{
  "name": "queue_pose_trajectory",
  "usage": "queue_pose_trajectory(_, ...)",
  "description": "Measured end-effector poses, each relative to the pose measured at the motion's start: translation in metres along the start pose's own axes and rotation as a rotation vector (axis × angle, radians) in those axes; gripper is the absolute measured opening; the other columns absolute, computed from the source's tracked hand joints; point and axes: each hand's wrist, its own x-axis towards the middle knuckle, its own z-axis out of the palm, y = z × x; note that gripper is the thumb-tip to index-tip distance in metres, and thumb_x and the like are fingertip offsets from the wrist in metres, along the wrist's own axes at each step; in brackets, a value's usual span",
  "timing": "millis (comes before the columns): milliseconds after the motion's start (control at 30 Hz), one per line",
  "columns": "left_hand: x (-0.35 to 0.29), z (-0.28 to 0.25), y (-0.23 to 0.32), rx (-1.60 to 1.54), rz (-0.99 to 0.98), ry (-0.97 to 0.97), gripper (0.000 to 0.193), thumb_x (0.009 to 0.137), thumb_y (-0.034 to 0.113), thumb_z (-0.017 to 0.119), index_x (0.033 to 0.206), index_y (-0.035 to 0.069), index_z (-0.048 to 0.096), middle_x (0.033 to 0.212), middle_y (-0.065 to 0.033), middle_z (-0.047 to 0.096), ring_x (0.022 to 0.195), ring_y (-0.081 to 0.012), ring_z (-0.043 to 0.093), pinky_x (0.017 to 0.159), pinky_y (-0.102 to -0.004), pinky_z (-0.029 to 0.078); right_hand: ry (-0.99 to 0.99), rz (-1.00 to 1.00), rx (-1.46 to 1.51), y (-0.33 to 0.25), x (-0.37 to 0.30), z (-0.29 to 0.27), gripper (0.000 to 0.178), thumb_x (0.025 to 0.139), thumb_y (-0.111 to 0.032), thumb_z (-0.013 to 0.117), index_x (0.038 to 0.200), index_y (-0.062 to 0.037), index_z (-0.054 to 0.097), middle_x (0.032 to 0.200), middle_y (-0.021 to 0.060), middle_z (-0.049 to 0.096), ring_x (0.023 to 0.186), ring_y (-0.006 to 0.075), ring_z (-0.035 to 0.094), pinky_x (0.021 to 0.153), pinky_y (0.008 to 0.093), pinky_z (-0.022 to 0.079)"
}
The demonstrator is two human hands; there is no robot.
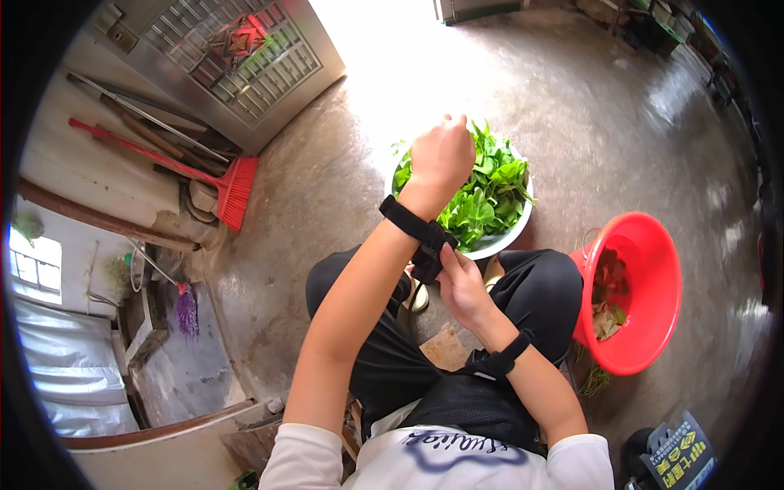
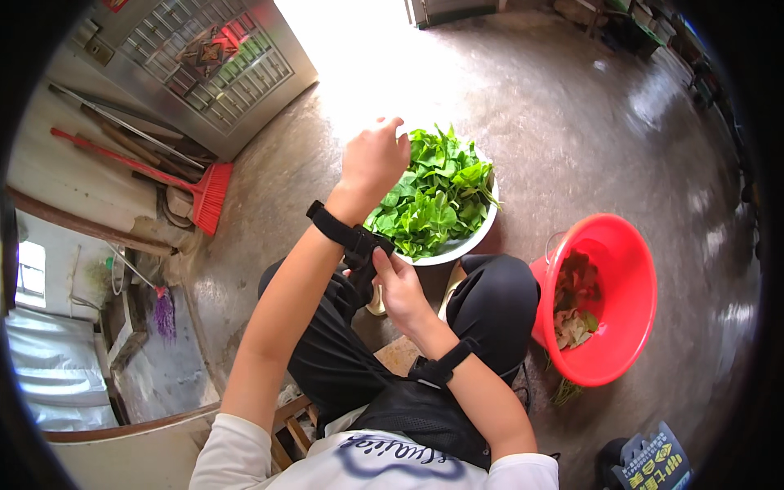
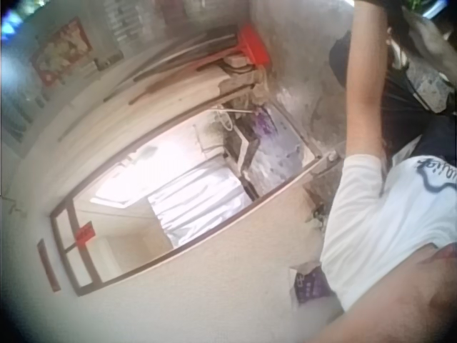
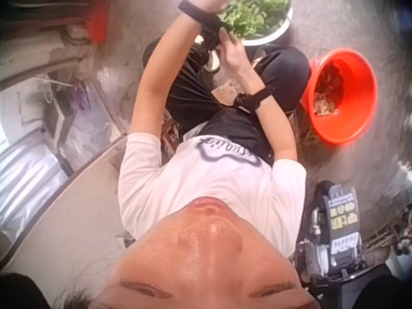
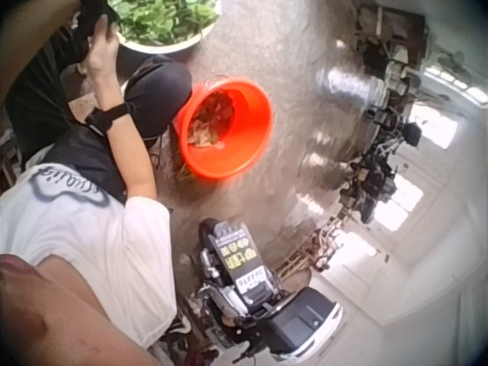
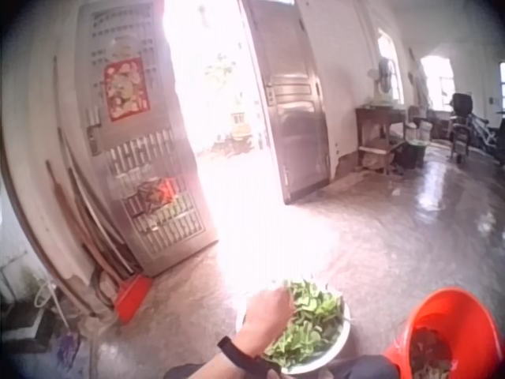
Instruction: The person plucks leaves from stems by hand, taking them from a white bowl and placing the plucked leaves into a red bucket.
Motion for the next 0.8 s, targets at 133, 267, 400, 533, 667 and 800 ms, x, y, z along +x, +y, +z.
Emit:
queue_pose_trajectory(133,0.005,0.005,0.013,-0.139,-0.020,0.156,0.022,0.079,0.017,0.051,0.094,0.004,0.058,0.088,-0.0181,0.061,0.073,-0.0319,0.060,0.067,-0.0391,0.049,0.013,-0.015,0.167,0.028,0.006,-0.004,0.034,0.088,-0.034,0.048,0.109,-0.0073,0.049,0.096,-0.0044,0.053,0.084,0.0028,0.045,0.073,0.0187,0.033)
queue_pose_trajectory(267,-0.007,0.010,0.024,0.035,0.063,0.026,0.021,0.079,0.015,0.049,0.096,0.004,0.055,0.093,-0.0180,0.060,0.072,-0.0311,0.061,0.063,-0.0394,0.050,0.053,0.027,-0.167,0.005,0.003,-0.023,0.035,0.088,-0.025,0.050,0.118,-0.0085,0.043,0.099,-0.0025,0.053,0.090,0.0051,0.045,0.077,0.0223,0.036)
queue_pose_trajectory(400,-0.012,0.016,0.007,0.196,0.078,0.067,0.019,0.079,0.014,0.048,0.095,0.005,0.055,0.087,-0.0130,0.061,0.067,-0.0296,0.061,0.059,-0.0394,0.050,0.282,-0.230,-0.471,-0.024,-0.009,-0.010,0.052,0.080,-0.020,0.061,0.123,-0.0046,0.036,0.104,0.0104,0.051,0.096,0.0164,0.050,0.082,0.0297,0.041)
queue_pose_trajectory(533,-0.017,0.020,-0.005,0.328,0.082,0.090,0.012,0.075,0.012,0.051,0.083,0.007,0.058,0.079,-0.0103,0.059,0.068,-0.0276,0.060,0.062,-0.0371,0.045,0.265,-0.753,-1.438,-0.053,-0.028,0.019,0.041,0.066,-0.016,0.068,0.102,-0.0064,0.051,0.100,0.0083,0.052,0.094,0.0227,0.050,0.080,0.0312,0.033)
queue_pose_trajectory(667,-0.025,0.023,-0.004,0.395,0.113,0.141,0.009,0.072,0.011,0.052,0.076,0.006,0.058,0.075,-0.0107,0.058,0.069,-0.0270,0.057,0.065,-0.0365,0.042,0.159,-0.801,-1.463,-0.057,-0.027,0.035,0.043,0.061,-0.015,0.065,0.100,-0.0070,0.050,0.095,0.0094,0.050,0.086,0.0248,0.051,0.074,0.0337,0.038)
queue_pose_trajectory(800,-0.034,0.030,0.003,0.407,0.069,-0.050,0.007,0.068,0.009,0.053,0.071,0.006,0.059,0.076,-0.0131,0.057,0.075,-0.0273,0.056,0.069,-0.0367,0.040,0.192,-0.785,-1.506,-0.051,-0.024,0.034,0.042,0.059,-0.009,0.063,0.097,-0.0056,0.048,0.088,0.0105,0.048,0.075,0.0249,0.053,0.066,0.0326,0.046)
